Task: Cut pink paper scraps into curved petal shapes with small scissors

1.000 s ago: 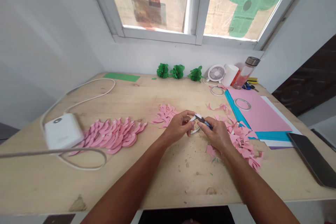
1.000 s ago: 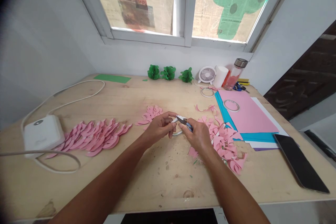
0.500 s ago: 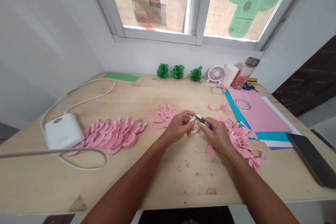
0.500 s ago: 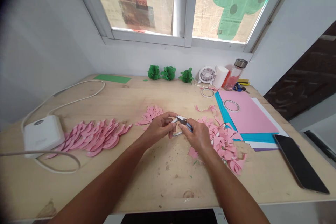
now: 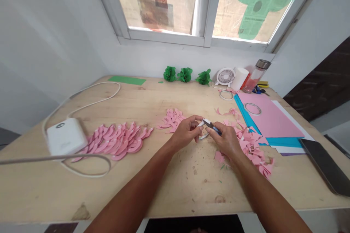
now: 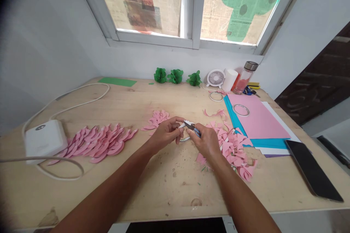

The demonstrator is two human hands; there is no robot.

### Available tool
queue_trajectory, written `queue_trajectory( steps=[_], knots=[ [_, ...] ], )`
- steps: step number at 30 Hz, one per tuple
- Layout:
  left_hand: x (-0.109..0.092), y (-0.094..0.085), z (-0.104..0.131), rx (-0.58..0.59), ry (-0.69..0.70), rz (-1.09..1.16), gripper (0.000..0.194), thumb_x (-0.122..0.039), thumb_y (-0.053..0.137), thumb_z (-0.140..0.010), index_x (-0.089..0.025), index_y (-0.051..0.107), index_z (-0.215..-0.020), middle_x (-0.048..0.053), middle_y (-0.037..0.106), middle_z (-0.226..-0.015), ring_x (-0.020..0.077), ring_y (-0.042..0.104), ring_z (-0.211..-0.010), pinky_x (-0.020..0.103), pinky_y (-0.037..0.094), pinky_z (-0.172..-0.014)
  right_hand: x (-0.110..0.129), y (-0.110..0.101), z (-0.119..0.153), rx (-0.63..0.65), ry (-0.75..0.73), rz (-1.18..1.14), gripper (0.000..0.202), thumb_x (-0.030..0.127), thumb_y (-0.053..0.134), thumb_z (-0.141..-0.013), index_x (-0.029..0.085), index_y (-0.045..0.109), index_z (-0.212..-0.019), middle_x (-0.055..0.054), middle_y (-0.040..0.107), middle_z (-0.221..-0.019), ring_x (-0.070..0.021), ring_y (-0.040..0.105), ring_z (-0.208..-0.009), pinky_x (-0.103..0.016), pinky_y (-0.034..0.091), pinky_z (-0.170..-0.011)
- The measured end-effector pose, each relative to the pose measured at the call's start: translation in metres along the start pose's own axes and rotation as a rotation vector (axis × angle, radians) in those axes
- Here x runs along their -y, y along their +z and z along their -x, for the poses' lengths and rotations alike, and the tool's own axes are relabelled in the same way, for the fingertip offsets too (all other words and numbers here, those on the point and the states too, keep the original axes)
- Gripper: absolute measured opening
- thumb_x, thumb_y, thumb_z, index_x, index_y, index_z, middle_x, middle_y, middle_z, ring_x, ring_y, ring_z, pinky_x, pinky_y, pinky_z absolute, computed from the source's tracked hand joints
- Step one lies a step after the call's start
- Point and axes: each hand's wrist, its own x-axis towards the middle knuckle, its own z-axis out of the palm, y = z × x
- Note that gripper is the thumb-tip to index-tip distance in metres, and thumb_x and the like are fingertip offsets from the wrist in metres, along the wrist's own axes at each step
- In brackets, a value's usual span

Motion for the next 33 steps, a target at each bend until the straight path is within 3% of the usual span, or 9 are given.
queue_trajectory(
  steps=[33],
  knots=[
    [-0.0004, 0.0006, 0.0002, 0.003, -0.009, -0.003, 0.028, -0.029, 0.057, -0.075, -0.014, 0.054, -0.098, -0.005, 0.051, -0.055, 0.0069, 0.048, -0.043, 0.019, 0.040, -0.043, 0.0014, -0.0007, 0.0002, -0.001, -0.009, -0.011, 0.036, 0.046, 0.048, -0.082, 0.018, 0.054, -0.061, 0.004, 0.043, -0.047, -0.0098, 0.040, -0.047, -0.021, 0.024, -0.046]
  ],
)
